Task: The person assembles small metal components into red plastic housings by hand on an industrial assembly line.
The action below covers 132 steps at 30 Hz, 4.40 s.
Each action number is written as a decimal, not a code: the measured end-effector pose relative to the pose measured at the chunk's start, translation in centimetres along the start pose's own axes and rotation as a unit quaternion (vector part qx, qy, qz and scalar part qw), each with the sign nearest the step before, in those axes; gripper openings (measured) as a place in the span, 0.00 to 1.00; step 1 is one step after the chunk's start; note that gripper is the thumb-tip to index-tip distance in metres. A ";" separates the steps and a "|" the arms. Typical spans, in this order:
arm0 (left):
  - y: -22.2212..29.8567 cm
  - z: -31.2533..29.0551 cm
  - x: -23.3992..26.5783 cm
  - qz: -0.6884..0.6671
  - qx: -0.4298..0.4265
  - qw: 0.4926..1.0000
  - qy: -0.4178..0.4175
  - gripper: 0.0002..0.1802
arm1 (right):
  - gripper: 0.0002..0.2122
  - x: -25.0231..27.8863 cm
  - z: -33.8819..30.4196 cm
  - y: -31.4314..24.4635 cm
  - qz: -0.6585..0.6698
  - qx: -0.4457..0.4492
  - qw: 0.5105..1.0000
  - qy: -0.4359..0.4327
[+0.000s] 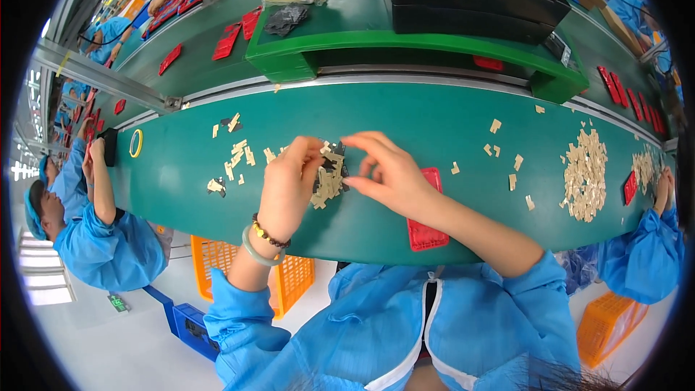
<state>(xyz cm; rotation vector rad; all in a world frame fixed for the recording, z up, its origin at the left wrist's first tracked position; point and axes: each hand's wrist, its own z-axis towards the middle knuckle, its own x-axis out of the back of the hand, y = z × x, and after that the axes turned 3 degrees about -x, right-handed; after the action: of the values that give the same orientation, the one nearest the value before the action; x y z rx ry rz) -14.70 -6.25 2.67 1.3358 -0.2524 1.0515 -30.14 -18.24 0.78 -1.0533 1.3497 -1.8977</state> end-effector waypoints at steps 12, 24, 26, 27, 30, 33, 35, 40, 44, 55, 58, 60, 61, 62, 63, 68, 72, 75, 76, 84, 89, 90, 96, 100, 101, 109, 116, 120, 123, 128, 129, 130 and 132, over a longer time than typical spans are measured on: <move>0.0 0.0 -1.3 -0.092 -0.006 0.996 -0.007 0.04 | 0.07 0.7 1.9 2.4 -0.060 0.080 0.994 0.045; 3.5 0.3 -3.1 -0.336 0.038 0.940 -0.049 0.04 | 0.07 5.1 -1.7 -0.9 -0.124 0.149 0.979 0.063; 4.4 0.6 -3.8 -0.200 -0.050 0.978 0.017 0.08 | 0.05 5.4 -2.3 -1.0 -0.023 0.106 0.993 0.043; 5.0 0.9 -3.8 -0.205 -0.052 0.977 0.010 0.08 | 0.05 5.7 -2.7 -0.8 -0.026 0.100 0.993 0.050; 5.8 1.3 -4.2 -0.136 -0.266 0.954 -0.022 0.08 | 0.05 7.2 -4.0 0.1 0.032 0.025 0.997 0.063; 7.2 2.1 -5.5 -0.221 -0.307 0.916 -0.131 0.11 | 0.07 11.0 -6.4 3.8 -0.195 -0.089 0.964 0.156; 6.5 2.2 -6.7 -0.176 -0.320 0.925 -0.109 0.11 | 0.08 12.2 -7.0 3.2 -0.228 -0.096 0.955 0.164; 6.1 2.3 -8.2 -0.049 -0.439 0.897 -0.028 0.12 | 0.09 11.2 -7.1 -0.6 -0.070 -0.022 0.997 0.008; 6.0 1.3 -8.5 0.003 -0.460 0.887 0.029 0.14 | 0.08 11.1 -6.9 -0.7 -0.132 0.028 0.990 -0.040; 5.4 1.2 -7.5 -0.007 -0.252 0.963 -0.093 0.20 | 0.09 9.4 -8.4 0.1 -0.419 0.055 0.899 0.117; 5.7 0.5 -7.3 -0.045 -0.211 0.971 -0.105 0.20 | 0.08 6.8 -6.6 -0.1 -0.433 0.119 0.888 0.100; 5.8 0.3 -6.9 -0.069 -0.177 0.977 -0.095 0.20 | 0.07 6.3 -5.4 0.0 -0.445 0.205 0.866 0.099; 5.7 0.5 -6.7 -0.188 -0.061 0.979 -0.055 0.19 | 0.07 6.3 -4.8 0.0 -0.442 0.208 0.868 0.093; 5.6 0.5 -6.6 -0.303 0.056 0.951 -0.013 0.19 | 0.07 6.5 -4.2 0.1 -0.441 0.202 0.869 0.102; 5.2 0.2 -6.7 -0.305 0.058 0.951 -0.010 0.19 | 0.06 6.7 -3.7 0.3 -0.443 0.193 0.868 0.113; 4.7 -4.8 -10.1 0.043 -0.219 0.971 -0.084 0.24 | 0.05 7.6 -5.3 4.8 0.071 -0.285 0.955 0.037; 4.4 -5.7 -11.5 0.095 -0.231 0.963 -0.098 0.28 | 0.05 7.3 -5.5 5.2 0.017 -0.291 0.955 0.045; 4.3 -5.7 -11.5 0.110 -0.236 0.960 -0.105 0.27 | 0.05 7.0 -5.2 5.2 -0.011 -0.289 0.956 0.047; 4.3 -5.7 -11.6 0.109 -0.236 0.960 -0.105 0.27 | 0.05 7.0 -5.1 5.3 -0.016 -0.286 0.957 0.047; 4.5 -5.7 -11.5 0.118 -0.237 0.958 -0.106 0.26 | 0.05 8.0 -4.9 4.7 0.021 -0.315 0.948 0.023; 4.5 -5.6 -11.7 0.118 -0.236 0.958 -0.110 0.26 | 0.05 7.3 -4.8 5.1 -0.010 -0.301 0.953 0.039; 4.5 -5.6 -11.7 0.121 -0.234 0.958 -0.110 0.26 | 0.05 7.2 -4.7 5.0 -0.009 -0.300 0.953 0.040; 4.5 -5.4 -11.5 0.127 -0.242 0.956 -0.110 0.23 | 0.04 6.7 -4.7 4.5 -0.052 -0.279 0.958 0.044; 4.5 -5.4 -11.4 0.110 -0.235 0.959 -0.114 0.23 | 0.03 6.7 -4.9 4.8 -0.068 -0.245 0.967 0.030; 4.5 -5.3 -11.4 0.103 -0.226 0.962 -0.117 0.25 | 0.03 6.8 -4.9 4.8 -0.095 -0.233 0.968 0.022; 4.6 -4.6 -11.0 0.079 -0.220 0.962 -0.142 0.27 | 0.04 7.0 -5.1 4.5 -0.149 -0.170 0.974 0.019; 5.0 -3.5 -11.1 0.071 -0.221 0.963 -0.139 0.26 | 0.13 7.1 -8.3 5.2 -0.436 0.090 0.895 0.040; 5.1 -3.1 -11.4 0.085 -0.220 0.965 -0.113 0.25 | 0.13 8.6 -8.7 5.4 -0.487 0.104 0.867 0.023; 5.1 -2.7 -12.0 0.114 -0.238 0.962 -0.072 0.25 | 0.14 9.1 -9.8 4.9 -0.442 0.115 0.888 0.050; 5.1 -2.6 -12.9 0.173 -0.221 0.956 -0.085 0.27 | 0.17 7.8 -11.9 2.5 -0.357 0.137 0.918 -0.107; 5.1 -2.5 -13.1 0.170 -0.220 0.956 -0.094 0.27 | 0.17 7.7 -12.2 2.6 -0.381 0.139 0.904 -0.133; 5.2 -2.7 -13.2 0.186 -0.225 0.952 -0.098 0.26 | 0.17 7.4 -12.7 3.0 -0.377 0.133 0.907 -0.134; 5.1 -3.0 -13.2 0.236 -0.245 0.936 -0.087 0.23 | 0.15 6.9 -12.5 3.0 -0.375 0.155 0.905 -0.126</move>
<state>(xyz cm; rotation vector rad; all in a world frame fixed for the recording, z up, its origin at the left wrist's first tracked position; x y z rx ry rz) -26.85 -10.54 -3.95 0.9257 -0.9452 1.1634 -44.37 -18.66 -2.44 -1.7295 0.4768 -2.2802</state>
